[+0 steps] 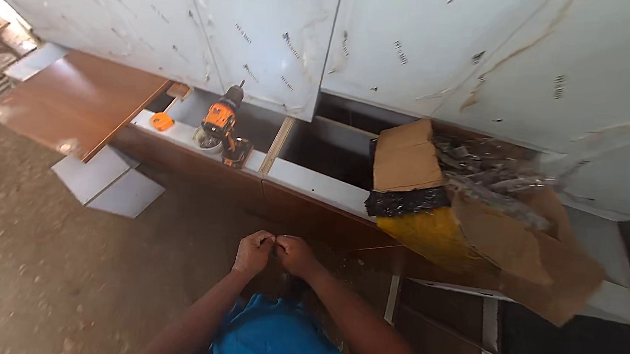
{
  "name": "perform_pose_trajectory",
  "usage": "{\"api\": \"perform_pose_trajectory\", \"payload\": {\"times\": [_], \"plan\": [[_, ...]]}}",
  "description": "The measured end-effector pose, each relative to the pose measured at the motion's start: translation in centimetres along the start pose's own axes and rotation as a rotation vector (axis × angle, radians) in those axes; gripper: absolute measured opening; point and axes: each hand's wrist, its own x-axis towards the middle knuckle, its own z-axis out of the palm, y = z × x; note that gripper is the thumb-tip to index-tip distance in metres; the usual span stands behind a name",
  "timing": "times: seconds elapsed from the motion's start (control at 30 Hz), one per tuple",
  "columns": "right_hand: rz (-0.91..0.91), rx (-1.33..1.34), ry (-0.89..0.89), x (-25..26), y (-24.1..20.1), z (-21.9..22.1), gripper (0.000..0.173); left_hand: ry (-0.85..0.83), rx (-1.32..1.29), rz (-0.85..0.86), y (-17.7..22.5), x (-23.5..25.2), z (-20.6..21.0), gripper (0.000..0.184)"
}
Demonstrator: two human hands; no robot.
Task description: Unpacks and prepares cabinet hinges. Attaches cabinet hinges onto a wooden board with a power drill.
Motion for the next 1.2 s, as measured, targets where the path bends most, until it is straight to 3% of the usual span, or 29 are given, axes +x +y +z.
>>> {"api": "perform_pose_trajectory", "payload": {"times": [0.07, 0.13, 0.23, 0.3, 0.4, 0.5, 0.57, 0.67, 0.7, 0.77, 0.87, 0.97, 1.1, 1.2], "plan": [[-0.156, -0.124, -0.081, 1.8, -0.1, 3.8, 0.03, 0.061, 0.024, -0.262, -2.6, 0.1, -1.2, 0.023], [-0.286, -0.219, -0.176, 2.9, -1.4, 6.7, 0.03, 0.136, -0.004, -0.419, -5.4, 0.5, -3.0, 0.025], [-0.31, -0.202, -0.16, 4.9, -4.1, 7.9, 0.033, 0.255, -0.042, -0.44, -6.4, 0.6, -6.9, 0.027], [-0.339, -0.149, -0.136, 5.8, -6.6, 7.6, 0.033, 0.429, -0.132, -0.462, -7.5, 0.3, -10.2, 0.028], [-0.5, -0.052, 0.041, 6.7, -10.9, 6.7, 0.029, 0.682, -0.4, -0.553, -11.3, 0.3, -16.8, 0.029], [-0.645, 0.09, 0.206, 8.1, -15.2, 5.6, 0.027, 0.794, -0.757, -0.567, -14.6, -0.3, -22.4, 0.027], [-0.724, 0.185, 0.262, 9.2, -18.2, 6.5, 0.028, 0.686, -1.026, -0.45, -14.5, -1.1, -24.4, 0.036], [-0.817, 0.318, 0.385, 10.7, -21.9, 9.9, 0.029, 0.158, -1.237, -0.095, -11.5, -3.7, -25.8, 0.08], [-0.84, 0.354, 0.431, 11.1, -22.8, 11.4, 0.028, 0.02, -1.262, 0.001, -10.8, -4.3, -26.1, 0.087], [-0.865, 0.418, 0.456, 11.6, -24.2, 13.9, 0.027, -0.054, -1.349, 0.052, -10.0, -5.0, -26.9, 0.075], [-0.803, 0.51, 0.259, 11.7, -25.8, 15.4, 0.019, 0.128, -1.392, 0.022, -9.7, -5.5, -29.9, 0.043], [-0.561, 0.408, 0.052, 12.0, -27.7, 14.7, 0.041, 0.283, -1.258, 0.137, -10.9, -6.0, -33.1, 0.028], [-0.22, -0.047, -0.157, 13.2, -32.0, 14.5, 0.031, 0.416, -1.07, 0.226, -10.9, -6.4, -35.6, 0.025], [-0.071, -0.198, -0.223, 14.4, -33.8, 15.7, 0.054, 0.481, -0.958, 0.235, -10.4, -6.9, -36.4, 0.03]]}}
